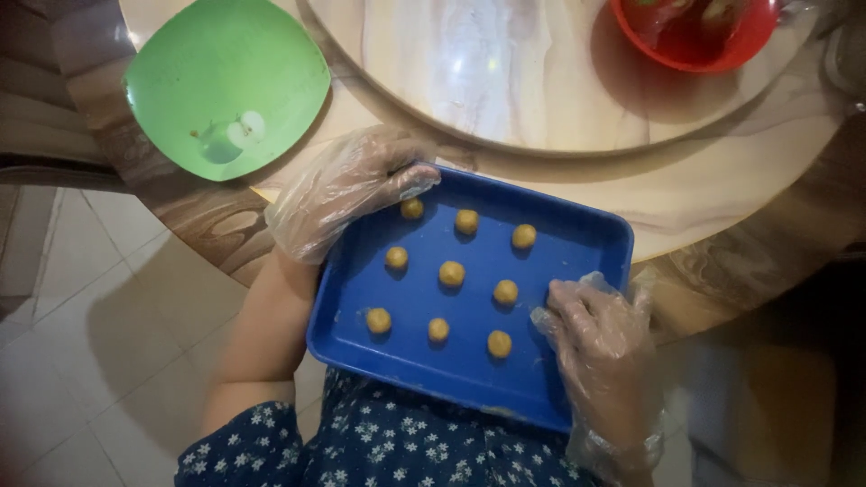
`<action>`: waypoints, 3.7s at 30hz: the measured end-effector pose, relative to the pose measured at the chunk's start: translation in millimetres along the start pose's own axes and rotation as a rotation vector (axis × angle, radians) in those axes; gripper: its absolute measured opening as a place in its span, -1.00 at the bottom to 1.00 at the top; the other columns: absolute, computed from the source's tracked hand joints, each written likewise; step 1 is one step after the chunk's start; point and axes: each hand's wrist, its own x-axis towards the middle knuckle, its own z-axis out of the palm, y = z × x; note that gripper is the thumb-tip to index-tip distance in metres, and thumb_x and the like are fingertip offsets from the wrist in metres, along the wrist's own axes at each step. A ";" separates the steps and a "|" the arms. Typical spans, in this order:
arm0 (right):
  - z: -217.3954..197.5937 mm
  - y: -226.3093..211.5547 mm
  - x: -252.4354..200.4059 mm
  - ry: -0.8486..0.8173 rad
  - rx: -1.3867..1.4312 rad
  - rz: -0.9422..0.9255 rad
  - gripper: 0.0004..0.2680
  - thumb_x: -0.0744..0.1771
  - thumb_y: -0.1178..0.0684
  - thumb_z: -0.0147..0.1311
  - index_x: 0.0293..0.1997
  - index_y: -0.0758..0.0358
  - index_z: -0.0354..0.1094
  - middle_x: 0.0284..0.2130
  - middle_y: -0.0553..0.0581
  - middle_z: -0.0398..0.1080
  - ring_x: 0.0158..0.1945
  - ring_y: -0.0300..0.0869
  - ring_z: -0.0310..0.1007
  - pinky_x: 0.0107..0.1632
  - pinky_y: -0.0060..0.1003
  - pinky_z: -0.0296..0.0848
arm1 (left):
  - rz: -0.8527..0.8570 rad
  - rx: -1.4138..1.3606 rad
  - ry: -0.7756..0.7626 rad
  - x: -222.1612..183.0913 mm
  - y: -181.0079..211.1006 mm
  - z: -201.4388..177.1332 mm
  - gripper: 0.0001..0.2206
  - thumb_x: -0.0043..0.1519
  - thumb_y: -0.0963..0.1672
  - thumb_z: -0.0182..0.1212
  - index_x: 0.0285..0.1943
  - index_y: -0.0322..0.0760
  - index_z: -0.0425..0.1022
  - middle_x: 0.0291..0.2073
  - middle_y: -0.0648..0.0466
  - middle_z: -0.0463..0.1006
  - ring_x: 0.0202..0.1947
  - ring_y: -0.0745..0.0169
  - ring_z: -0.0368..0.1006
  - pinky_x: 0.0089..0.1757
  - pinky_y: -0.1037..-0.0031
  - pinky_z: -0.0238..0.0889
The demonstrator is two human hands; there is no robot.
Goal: The person is portioning dough and rolling it into small balls before placing them in a baking tray.
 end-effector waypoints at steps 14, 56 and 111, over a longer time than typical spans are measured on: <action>-1.4 -0.6 -0.9 -0.005 0.035 0.013 -0.73 0.30 0.08 0.22 0.07 0.35 0.43 -0.19 0.19 0.57 -0.05 0.02 0.56 0.45 0.40 0.03 | 0.021 -0.029 0.017 -2.1 1.7 -1.0 -0.49 0.35 0.14 -0.15 0.07 -0.24 0.56 -0.07 -0.05 0.60 -0.01 0.02 0.48 0.03 0.17 0.25; -4.5 -5.0 -1.8 0.042 -0.130 -0.071 -0.86 0.36 0.08 0.17 -0.07 0.30 0.48 -0.23 0.26 0.58 -0.08 0.11 0.62 0.28 0.33 0.37 | 0.036 0.005 -0.016 -0.1 1.1 -2.2 -0.43 0.33 0.19 -0.24 0.03 -0.22 0.57 -0.14 -0.04 0.61 -0.11 0.03 0.50 -0.06 0.19 0.28; -7.0 -10.6 -6.8 -0.003 -0.242 -0.049 -0.84 0.36 0.02 0.20 0.01 0.18 0.53 -0.05 0.13 0.59 0.04 -0.01 0.59 0.31 0.16 0.19 | 0.078 -0.141 0.021 -13.8 17.4 -7.5 -0.55 0.38 0.10 -0.11 -0.21 -0.29 0.52 -0.36 0.03 0.48 -0.28 0.17 0.37 -0.18 0.30 0.18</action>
